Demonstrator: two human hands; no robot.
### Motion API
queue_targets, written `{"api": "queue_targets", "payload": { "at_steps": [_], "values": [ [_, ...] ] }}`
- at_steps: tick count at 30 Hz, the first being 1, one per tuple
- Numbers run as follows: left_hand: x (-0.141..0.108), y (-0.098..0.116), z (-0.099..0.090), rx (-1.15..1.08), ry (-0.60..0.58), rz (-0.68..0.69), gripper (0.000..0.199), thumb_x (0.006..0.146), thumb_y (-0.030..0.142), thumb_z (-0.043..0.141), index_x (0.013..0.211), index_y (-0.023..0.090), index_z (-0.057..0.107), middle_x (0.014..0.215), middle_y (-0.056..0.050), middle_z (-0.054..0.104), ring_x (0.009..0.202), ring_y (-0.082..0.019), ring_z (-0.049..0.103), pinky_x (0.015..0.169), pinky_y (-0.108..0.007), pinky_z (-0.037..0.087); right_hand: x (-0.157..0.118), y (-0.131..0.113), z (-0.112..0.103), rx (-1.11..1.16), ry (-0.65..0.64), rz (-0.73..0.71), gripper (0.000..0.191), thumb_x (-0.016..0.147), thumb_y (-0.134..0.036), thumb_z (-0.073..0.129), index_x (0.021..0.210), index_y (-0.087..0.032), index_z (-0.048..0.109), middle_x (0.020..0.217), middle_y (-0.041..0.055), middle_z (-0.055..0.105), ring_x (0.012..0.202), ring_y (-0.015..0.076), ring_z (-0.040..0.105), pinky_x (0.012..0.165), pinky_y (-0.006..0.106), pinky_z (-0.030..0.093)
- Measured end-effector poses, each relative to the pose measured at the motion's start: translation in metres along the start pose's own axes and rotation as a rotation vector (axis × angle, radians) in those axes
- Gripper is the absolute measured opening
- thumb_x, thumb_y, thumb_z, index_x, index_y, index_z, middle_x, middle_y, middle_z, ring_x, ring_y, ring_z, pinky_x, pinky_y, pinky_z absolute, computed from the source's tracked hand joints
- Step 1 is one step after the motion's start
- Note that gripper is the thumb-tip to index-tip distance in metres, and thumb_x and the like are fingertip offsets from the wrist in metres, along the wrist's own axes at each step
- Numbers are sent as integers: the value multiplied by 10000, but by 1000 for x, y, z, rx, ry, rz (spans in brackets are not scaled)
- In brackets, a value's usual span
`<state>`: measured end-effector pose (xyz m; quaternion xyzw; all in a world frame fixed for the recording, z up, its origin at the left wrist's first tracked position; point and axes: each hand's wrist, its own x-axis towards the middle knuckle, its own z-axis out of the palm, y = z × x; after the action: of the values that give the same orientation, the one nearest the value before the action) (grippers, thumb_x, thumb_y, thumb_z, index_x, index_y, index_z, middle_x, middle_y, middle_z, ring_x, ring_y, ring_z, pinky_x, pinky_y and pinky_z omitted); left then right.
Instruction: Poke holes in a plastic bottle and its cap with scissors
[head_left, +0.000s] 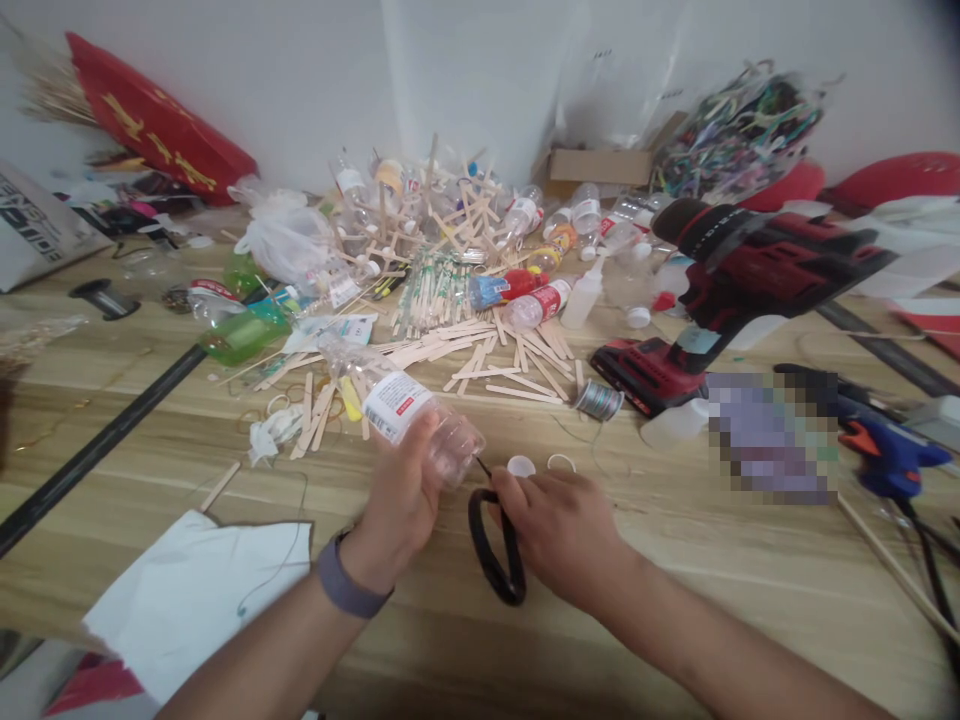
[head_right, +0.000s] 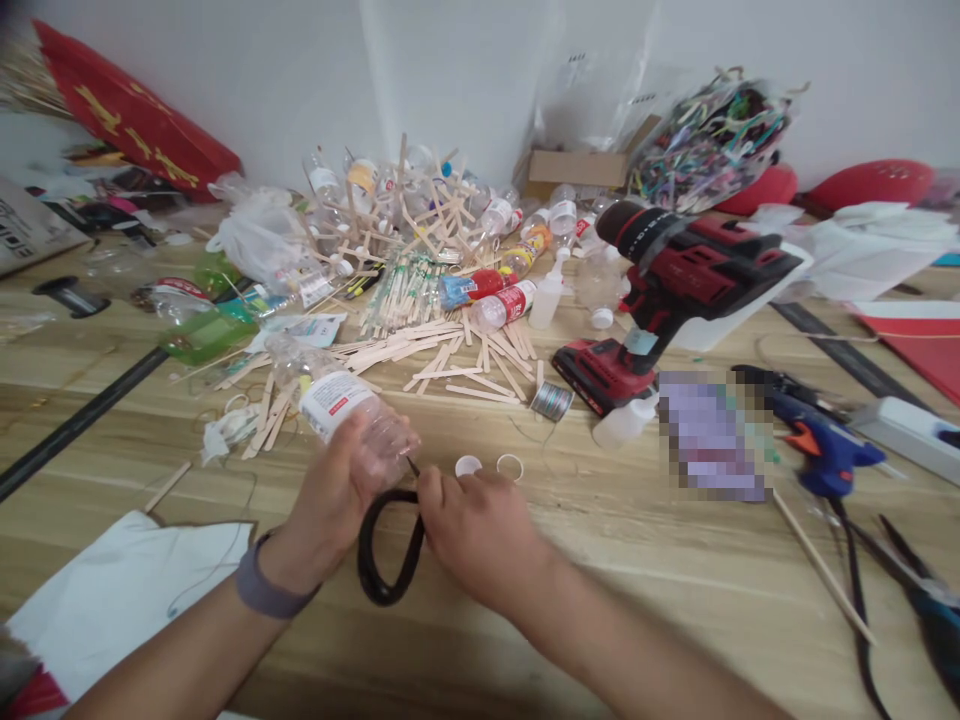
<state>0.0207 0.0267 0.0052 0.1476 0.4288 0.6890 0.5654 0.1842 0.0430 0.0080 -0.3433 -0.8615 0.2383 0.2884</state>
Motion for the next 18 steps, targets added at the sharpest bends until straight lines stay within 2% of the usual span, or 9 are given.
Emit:
{"api": "queue_targets", "payload": {
  "at_steps": [2, 5, 8, 10, 12, 14, 16, 18],
  "values": [
    [0, 0, 2, -21, 54, 36, 427, 657, 399, 841, 950, 216, 589, 847, -2, 697, 785, -178, 665, 754, -333, 554, 1, 2, 5, 121, -3, 21, 302, 925, -317, 471, 689, -174, 595, 573, 48, 572, 513, 144, 467, 503, 271, 280],
    [-2, 2, 5, -46, 81, 40, 455, 652, 408, 840, 986, 213, 600, 871, -18, 708, 794, -199, 675, 747, -343, 551, 2, -3, 15, 542, -87, 265, 421, 930, -507, 449, 694, -185, 584, 587, 17, 552, 493, 126, 500, 467, 227, 346],
    [-3, 3, 5, -45, 88, 17, 464, 654, 411, 842, 993, 203, 605, 867, -29, 713, 760, -200, 676, 704, -326, 541, 2, -12, 21, 875, -178, 523, 503, 942, -591, 331, 732, -194, 559, 475, -44, 414, 333, 105, 355, 353, 226, 292],
    [-2, 2, 4, -51, 100, 3, 470, 643, 400, 852, 991, 201, 604, 872, -32, 713, 759, -199, 677, 687, -318, 539, 2, -15, 20, 909, -202, 569, 502, 953, -568, 284, 741, -197, 547, 453, -55, 382, 307, 103, 320, 334, 225, 273],
    [-2, 2, 4, -66, 109, 6, 476, 625, 388, 863, 978, 205, 601, 869, -24, 709, 765, -193, 674, 703, -323, 551, 2, -14, 12, 702, -180, 440, 455, 960, -500, 330, 727, -186, 564, 484, -29, 448, 353, 105, 391, 374, 217, 290],
    [-2, 1, 4, -71, 82, -8, 460, 619, 401, 861, 939, 202, 597, 837, -14, 696, 752, -182, 666, 718, -329, 562, 2, -8, 2, 350, -115, 198, 383, 951, -407, 414, 712, -170, 597, 522, 10, 523, 429, 115, 454, 434, 227, 295],
    [-3, 1, 5, -62, 40, -34, 430, 638, 421, 844, 907, 198, 593, 813, -8, 686, 742, -172, 660, 720, -323, 565, 2, -1, -6, 56, -36, -17, 303, 933, -302, 461, 734, -153, 634, 559, 44, 577, 480, 126, 455, 478, 260, 271],
    [-4, 2, 6, -51, 25, -27, 412, 655, 426, 831, 903, 199, 593, 810, -3, 682, 745, -167, 659, 718, -318, 565, 1, 2, -8, -27, -5, -106, 268, 924, -258, 472, 756, -148, 649, 570, 52, 594, 487, 129, 427, 493, 283, 247]
  ]
}}
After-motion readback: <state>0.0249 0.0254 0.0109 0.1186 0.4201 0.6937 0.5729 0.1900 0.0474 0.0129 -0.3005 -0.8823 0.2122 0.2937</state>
